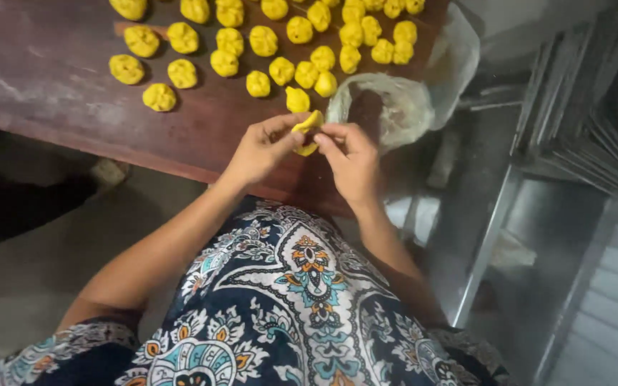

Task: Manually fill and shape small yellow dough balls with a dark paste filling.

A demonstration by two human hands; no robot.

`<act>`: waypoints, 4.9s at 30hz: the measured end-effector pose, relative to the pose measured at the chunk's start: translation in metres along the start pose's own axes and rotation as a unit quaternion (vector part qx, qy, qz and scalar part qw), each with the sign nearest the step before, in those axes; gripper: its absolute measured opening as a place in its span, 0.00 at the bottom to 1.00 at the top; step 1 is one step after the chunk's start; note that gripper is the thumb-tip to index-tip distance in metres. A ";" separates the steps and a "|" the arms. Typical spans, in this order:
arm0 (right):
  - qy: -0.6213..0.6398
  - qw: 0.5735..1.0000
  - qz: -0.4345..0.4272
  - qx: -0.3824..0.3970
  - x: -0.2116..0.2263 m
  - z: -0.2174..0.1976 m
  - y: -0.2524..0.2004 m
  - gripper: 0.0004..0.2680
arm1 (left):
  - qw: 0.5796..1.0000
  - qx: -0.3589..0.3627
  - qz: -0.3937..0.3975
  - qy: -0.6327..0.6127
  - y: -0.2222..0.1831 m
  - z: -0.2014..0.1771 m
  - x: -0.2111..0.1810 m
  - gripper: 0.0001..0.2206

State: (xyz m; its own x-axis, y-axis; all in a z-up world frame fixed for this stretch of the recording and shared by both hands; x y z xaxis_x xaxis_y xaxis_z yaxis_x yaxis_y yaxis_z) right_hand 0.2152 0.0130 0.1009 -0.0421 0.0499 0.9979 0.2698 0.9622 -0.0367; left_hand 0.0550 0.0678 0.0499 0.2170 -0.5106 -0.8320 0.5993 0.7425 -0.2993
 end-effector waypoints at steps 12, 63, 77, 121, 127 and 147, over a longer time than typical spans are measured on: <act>-0.090 0.995 -0.029 0.028 -0.018 -0.034 -0.013 0.06 | 0.999 0.020 -0.020 -0.018 0.024 0.025 0.048 0.13; -0.321 0.916 -0.227 0.083 -0.052 -0.045 -0.051 0.10 | 0.785 -0.095 0.187 0.583 -0.010 0.015 0.057 0.09; -0.349 0.906 -0.230 -0.059 -0.033 -0.106 0.002 0.08 | 0.682 -0.410 0.292 0.530 -0.025 -0.302 -0.078 0.20; -0.583 0.769 -0.257 0.052 -0.079 -0.157 0.031 0.22 | 0.903 -0.226 0.139 0.337 0.035 0.117 0.040 0.18; -0.142 0.982 -0.117 0.039 -0.149 -0.257 0.048 0.15 | 0.836 -0.363 0.145 0.385 -0.011 0.069 0.050 0.19; -0.135 0.988 -0.080 0.016 -0.131 -0.334 0.540 0.35 | 0.716 -0.347 0.150 0.587 -0.009 0.067 0.068 0.21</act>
State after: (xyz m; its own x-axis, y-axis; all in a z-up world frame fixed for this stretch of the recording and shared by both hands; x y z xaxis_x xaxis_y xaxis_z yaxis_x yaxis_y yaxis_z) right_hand 0.6879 0.4366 -0.0313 -0.3370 -0.0384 0.9407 0.2085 0.9713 0.1144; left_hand 0.1160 -0.0026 0.0269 -0.7855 0.1308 -0.6049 0.0463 0.9871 0.1532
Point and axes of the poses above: each hand's wrist, its own y-axis towards the middle knuckle, its own z-axis out of the palm, x = y × z, the point moved 7 cm from there along y, towards the middle knuckle, and after that the axes turned 10 degrees about -z, right-handed, at the moved point
